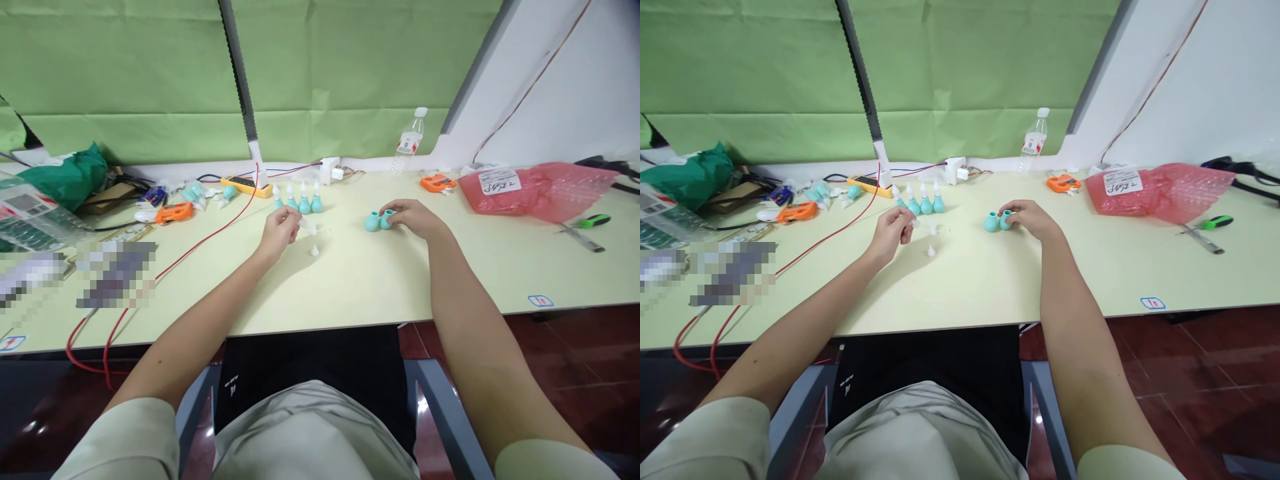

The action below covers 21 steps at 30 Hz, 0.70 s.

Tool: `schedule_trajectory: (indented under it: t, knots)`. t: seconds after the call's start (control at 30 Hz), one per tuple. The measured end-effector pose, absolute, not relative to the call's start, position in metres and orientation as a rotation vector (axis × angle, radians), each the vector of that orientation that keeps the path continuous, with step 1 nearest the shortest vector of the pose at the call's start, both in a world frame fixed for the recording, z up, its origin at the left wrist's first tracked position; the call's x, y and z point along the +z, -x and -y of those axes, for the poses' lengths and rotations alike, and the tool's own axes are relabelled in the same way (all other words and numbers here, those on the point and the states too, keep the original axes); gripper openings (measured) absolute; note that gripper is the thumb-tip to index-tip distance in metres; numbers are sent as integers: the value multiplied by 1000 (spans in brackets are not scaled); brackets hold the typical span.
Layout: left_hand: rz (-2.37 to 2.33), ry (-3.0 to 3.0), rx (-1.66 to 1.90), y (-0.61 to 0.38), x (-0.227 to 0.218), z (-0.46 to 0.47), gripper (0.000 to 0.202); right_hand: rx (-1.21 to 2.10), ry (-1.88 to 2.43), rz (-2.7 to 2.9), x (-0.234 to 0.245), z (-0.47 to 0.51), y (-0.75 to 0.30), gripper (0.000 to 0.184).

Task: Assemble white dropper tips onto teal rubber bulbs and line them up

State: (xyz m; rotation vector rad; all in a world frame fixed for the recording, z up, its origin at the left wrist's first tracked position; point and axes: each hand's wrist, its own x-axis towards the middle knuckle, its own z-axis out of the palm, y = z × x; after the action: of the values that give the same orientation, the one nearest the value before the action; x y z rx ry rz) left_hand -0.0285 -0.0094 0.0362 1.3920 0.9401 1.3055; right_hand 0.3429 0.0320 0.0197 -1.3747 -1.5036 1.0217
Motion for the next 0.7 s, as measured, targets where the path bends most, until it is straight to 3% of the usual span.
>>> schedule_trajectory:
  t: [0.7]
  knots:
    - [-947,-1439,1280,29,33,6,10,1004,1512,1608,27,-25,-337,31]
